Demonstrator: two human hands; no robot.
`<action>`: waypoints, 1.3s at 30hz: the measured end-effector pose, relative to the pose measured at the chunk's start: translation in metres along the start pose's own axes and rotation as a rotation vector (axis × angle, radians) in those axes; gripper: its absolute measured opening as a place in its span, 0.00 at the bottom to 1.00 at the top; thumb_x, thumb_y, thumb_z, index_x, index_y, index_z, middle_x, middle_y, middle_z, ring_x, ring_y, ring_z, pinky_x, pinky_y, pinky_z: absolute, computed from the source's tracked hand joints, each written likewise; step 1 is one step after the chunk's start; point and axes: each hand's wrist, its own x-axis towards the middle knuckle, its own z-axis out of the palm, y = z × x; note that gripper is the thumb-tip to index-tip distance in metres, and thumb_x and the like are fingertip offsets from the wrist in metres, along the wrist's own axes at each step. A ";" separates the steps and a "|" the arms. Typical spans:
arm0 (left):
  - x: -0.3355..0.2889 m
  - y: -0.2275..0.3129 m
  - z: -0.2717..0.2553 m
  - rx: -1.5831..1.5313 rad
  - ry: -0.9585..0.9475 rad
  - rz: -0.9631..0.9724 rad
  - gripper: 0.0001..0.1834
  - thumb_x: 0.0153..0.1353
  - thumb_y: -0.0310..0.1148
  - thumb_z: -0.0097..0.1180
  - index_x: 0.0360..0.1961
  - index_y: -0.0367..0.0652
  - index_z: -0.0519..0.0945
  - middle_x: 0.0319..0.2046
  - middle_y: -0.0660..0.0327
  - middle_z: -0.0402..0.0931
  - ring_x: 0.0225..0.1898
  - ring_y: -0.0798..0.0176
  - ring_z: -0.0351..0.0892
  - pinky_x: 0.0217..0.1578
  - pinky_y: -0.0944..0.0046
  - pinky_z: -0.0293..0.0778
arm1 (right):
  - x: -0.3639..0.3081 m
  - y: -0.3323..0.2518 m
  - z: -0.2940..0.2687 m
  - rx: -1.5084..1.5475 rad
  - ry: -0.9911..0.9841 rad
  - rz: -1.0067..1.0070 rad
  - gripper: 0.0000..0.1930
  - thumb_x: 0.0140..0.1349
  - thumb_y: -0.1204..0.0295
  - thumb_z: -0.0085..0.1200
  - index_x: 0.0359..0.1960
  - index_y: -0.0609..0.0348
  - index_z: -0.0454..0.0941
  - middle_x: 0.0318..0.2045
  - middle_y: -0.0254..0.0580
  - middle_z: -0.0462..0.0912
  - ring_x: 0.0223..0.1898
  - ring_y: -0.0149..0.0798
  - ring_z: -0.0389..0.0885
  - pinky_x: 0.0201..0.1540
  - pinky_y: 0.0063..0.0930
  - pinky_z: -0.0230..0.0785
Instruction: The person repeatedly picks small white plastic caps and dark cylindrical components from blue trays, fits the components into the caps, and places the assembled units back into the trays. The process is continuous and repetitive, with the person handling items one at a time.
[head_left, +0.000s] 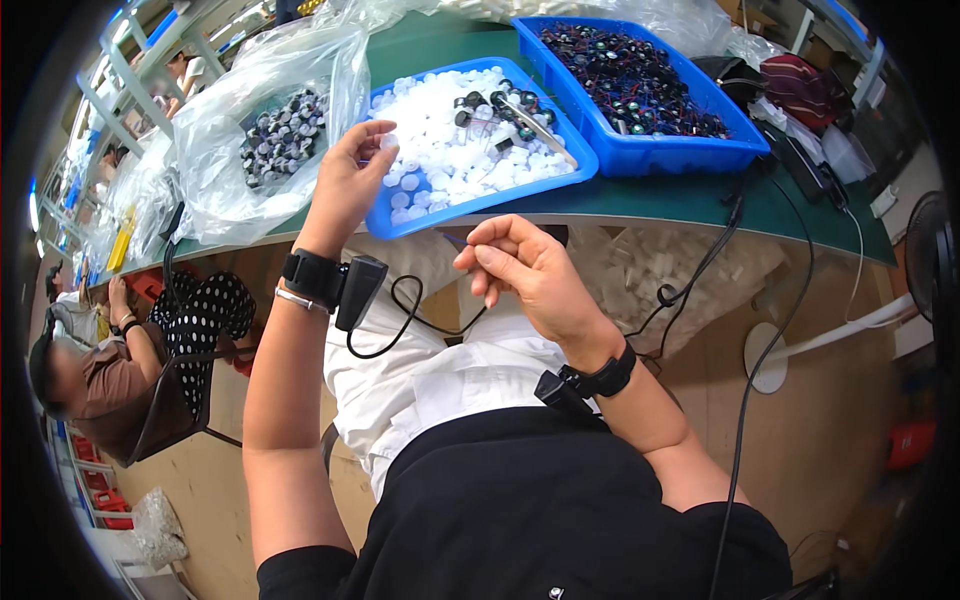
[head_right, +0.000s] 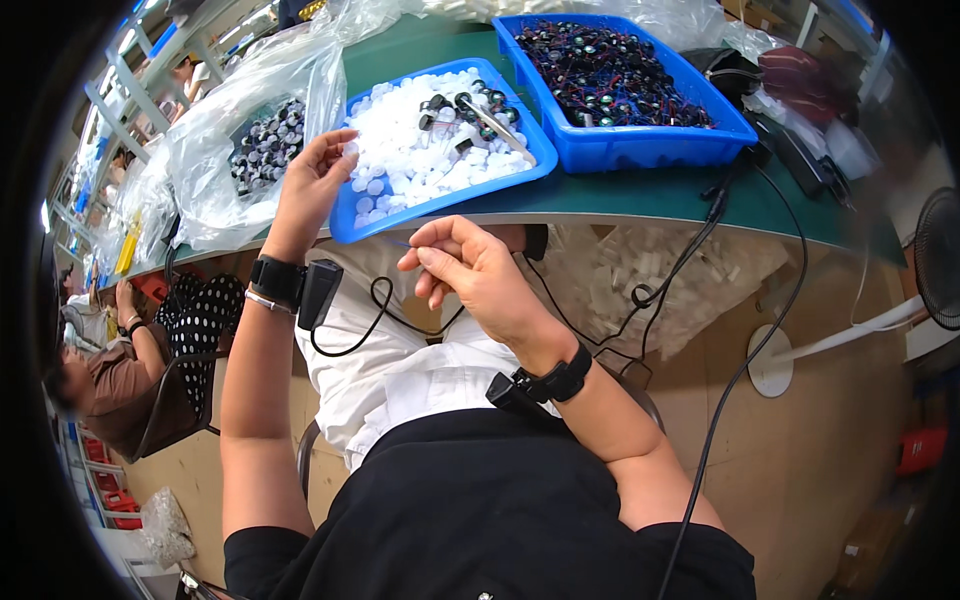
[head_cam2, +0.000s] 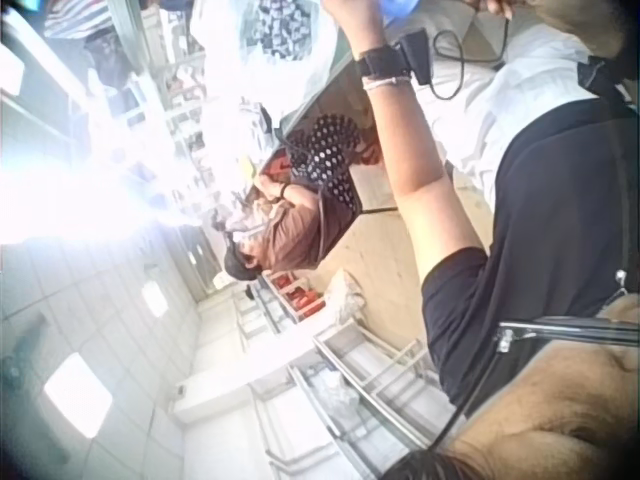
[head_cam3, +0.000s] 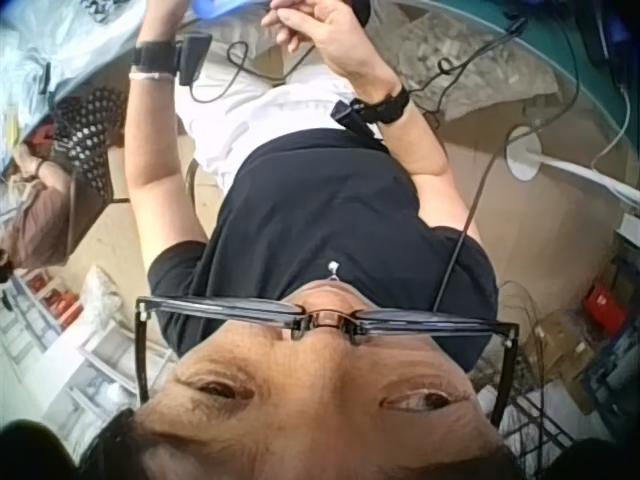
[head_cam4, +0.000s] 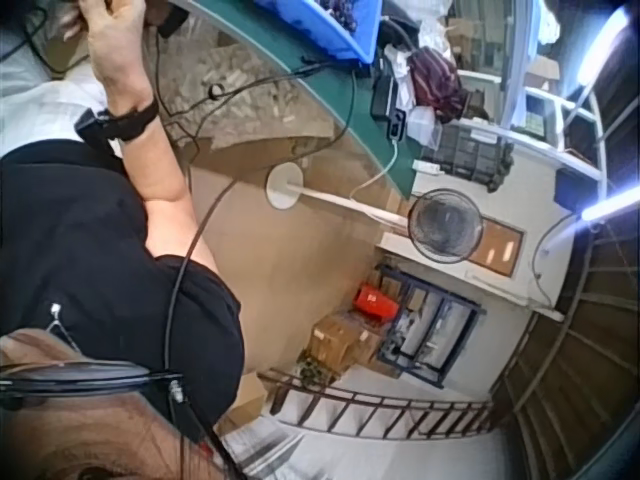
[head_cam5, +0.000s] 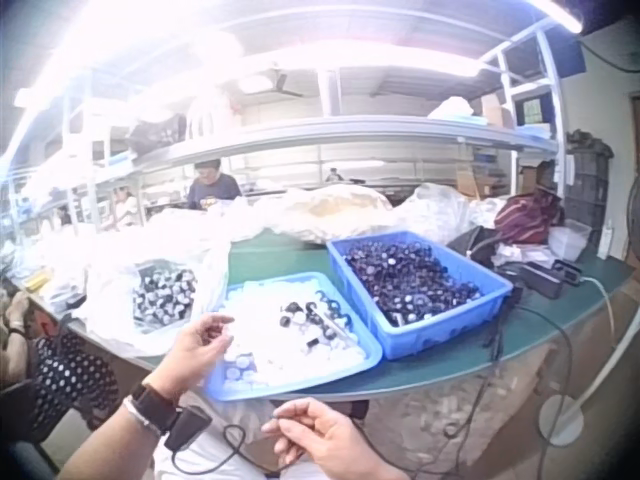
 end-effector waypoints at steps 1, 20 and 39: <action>-0.007 0.012 -0.001 -0.118 0.030 -0.035 0.15 0.64 0.32 0.56 0.50 0.37 0.76 0.38 0.63 0.77 0.38 0.72 0.74 0.40 0.72 0.71 | 0.000 0.001 0.001 0.014 0.008 -0.006 0.07 0.68 0.73 0.48 0.44 0.62 0.72 0.35 0.38 0.79 0.29 0.24 0.75 0.32 0.18 0.71; -0.184 0.003 0.062 -1.731 0.058 -0.665 0.18 0.67 0.30 0.51 0.55 0.34 0.69 0.43 0.59 0.73 0.39 0.69 0.70 0.42 0.71 0.72 | -0.006 0.049 0.018 -1.210 0.013 -0.611 0.03 0.55 0.79 0.56 0.30 0.59 0.75 0.23 0.42 0.76 0.25 0.45 0.76 0.27 0.35 0.68; -0.188 -0.013 0.064 -1.679 0.191 -0.739 0.16 0.65 0.27 0.52 0.54 0.36 0.70 0.52 0.51 0.71 0.48 0.61 0.76 0.52 0.66 0.75 | -0.007 0.051 0.021 -1.158 0.061 -0.511 0.03 0.51 0.76 0.60 0.25 0.58 0.77 0.16 0.37 0.74 0.14 0.35 0.72 0.19 0.29 0.63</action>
